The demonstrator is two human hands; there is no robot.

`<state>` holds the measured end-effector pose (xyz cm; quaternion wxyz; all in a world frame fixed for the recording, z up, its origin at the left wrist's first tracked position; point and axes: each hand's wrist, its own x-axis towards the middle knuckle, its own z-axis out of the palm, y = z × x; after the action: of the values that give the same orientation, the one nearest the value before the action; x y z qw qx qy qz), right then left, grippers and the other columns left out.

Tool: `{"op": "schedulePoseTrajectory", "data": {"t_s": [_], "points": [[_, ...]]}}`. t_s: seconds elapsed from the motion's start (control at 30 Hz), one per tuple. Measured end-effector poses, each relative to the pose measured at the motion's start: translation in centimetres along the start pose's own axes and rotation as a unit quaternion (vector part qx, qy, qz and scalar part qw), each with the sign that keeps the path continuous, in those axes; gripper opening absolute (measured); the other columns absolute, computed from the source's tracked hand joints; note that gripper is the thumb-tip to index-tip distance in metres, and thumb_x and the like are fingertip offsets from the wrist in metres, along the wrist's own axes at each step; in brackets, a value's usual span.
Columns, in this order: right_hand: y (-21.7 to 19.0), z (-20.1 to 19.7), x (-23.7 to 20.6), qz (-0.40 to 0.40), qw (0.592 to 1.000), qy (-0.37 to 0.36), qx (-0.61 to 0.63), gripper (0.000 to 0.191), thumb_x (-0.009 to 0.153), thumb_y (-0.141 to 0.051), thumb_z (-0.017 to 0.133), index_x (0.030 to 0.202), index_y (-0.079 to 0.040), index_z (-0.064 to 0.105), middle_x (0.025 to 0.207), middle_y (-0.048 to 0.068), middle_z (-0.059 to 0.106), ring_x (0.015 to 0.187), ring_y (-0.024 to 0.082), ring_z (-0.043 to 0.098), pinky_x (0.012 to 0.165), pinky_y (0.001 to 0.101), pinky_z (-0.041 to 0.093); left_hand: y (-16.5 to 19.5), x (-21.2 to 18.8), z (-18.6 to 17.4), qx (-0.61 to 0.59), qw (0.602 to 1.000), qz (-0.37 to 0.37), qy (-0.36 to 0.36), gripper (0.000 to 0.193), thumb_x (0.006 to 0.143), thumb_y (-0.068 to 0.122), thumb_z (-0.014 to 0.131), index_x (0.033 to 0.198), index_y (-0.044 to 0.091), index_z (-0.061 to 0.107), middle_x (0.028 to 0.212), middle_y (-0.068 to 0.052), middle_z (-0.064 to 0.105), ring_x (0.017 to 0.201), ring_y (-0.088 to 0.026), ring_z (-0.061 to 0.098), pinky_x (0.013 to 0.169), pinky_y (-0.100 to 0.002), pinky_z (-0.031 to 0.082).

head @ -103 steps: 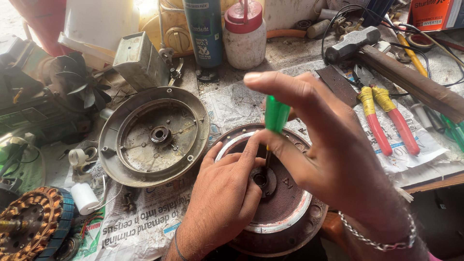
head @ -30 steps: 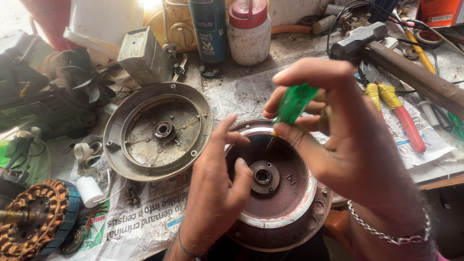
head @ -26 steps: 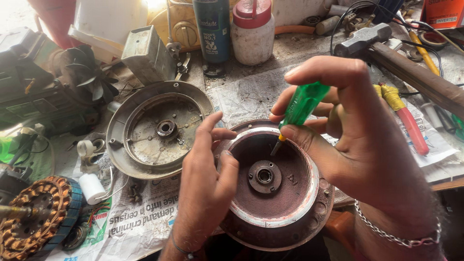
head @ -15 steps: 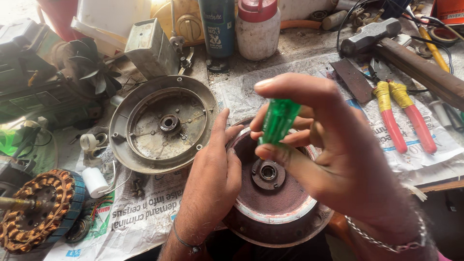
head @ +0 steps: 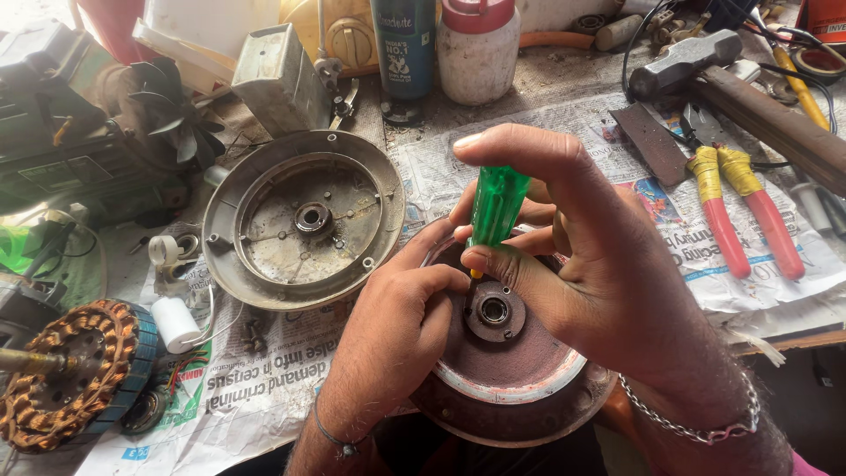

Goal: The person uses a screwdriver to pry and remove a bearing seal from a motor end bell, then scrapes out old grease from the bearing housing. The removed seal is placed on the workbench.

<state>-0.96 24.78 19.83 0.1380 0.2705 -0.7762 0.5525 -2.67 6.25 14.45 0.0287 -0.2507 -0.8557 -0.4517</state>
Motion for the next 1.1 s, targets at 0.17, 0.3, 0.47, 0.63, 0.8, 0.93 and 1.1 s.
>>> {"op": "schedulePoseTrajectory", "data": {"t_s": [0.17,0.3,0.47,0.63,0.8,0.93,1.1], "points": [[0.1,0.3,0.1,0.002,1.0,-0.017,0.002,0.063,0.092,0.007,0.07,0.147,-0.014,0.045,0.112,0.006,0.067,0.102,0.013,0.076,0.088,0.0281,0.068,0.1,0.0,0.0,-0.004,1.0,0.01,0.0,0.017,0.078,-0.001,0.059,0.084,0.0,0.076,0.156,-0.014,0.053,0.111,-0.031,0.073,0.09,-0.038,0.057],[-0.2,1.0,0.2,-0.019,0.999,-0.038,-0.024,0.067,0.09,0.006,0.064,0.149,-0.012,0.038,0.107,0.006,0.069,0.095,0.013,0.075,0.083,0.0295,0.063,0.0,0.0,0.2,0.017,1.0,0.002,0.004,0.016,0.082,0.003,0.06,0.08,0.001,0.076,0.156,-0.012,0.052,0.111,-0.031,0.073,0.09,-0.038,0.057],[-0.4,1.3,0.7,-0.053,0.995,-0.025,-0.081,0.058,0.097,-0.01,0.071,0.145,-0.011,0.038,0.093,0.005,0.067,0.089,0.013,0.075,0.077,0.0293,0.061,-0.3,-0.2,0.4,0.047,0.997,0.05,0.033,0.018,0.081,0.003,0.059,0.087,0.001,0.076,0.152,-0.014,0.058,0.115,-0.034,0.069,0.095,-0.041,0.055],[-0.1,1.4,1.6,-0.048,0.996,-0.048,-0.066,0.047,0.102,-0.008,0.066,0.142,-0.013,0.042,0.103,0.009,0.069,0.097,0.017,0.078,0.085,0.0321,0.065,-0.6,-0.1,0.6,0.091,0.994,-0.051,-0.025,0.015,0.079,0.006,0.063,0.075,0.002,0.077,0.126,-0.012,0.069,0.099,-0.034,0.07,0.089,-0.044,0.054],[-0.2,1.5,1.7,-0.098,0.989,-0.059,-0.097,0.054,0.095,0.004,0.063,0.142,-0.012,0.043,0.116,0.012,0.068,0.111,0.021,0.077,0.094,0.0352,0.062,-0.6,-0.4,0.6,0.075,0.997,0.009,0.006,0.016,0.077,0.003,0.062,0.076,0.003,0.078,0.117,-0.016,0.07,0.11,-0.034,0.068,0.094,-0.044,0.053],[-0.1,1.5,1.2,-0.069,0.994,-0.027,-0.081,0.052,0.097,0.006,0.065,0.142,-0.011,0.045,0.114,0.008,0.071,0.111,0.017,0.078,0.094,0.0322,0.066,-0.9,-0.4,0.6,0.082,0.996,0.026,0.016,0.017,0.074,0.002,0.062,0.075,0.003,0.079,0.137,-0.019,0.063,0.118,-0.036,0.064,0.098,-0.044,0.05],[0.3,1.2,0.7,-0.063,0.996,-0.008,-0.066,0.051,0.097,0.003,0.07,0.14,-0.009,0.046,0.113,0.009,0.071,0.108,0.017,0.077,0.092,0.0312,0.065,-1.1,-0.4,0.6,0.082,0.996,0.023,0.012,0.017,0.073,0.002,0.061,0.074,0.002,0.079,0.146,-0.019,0.058,0.123,-0.035,0.063,0.101,-0.041,0.05]]}}
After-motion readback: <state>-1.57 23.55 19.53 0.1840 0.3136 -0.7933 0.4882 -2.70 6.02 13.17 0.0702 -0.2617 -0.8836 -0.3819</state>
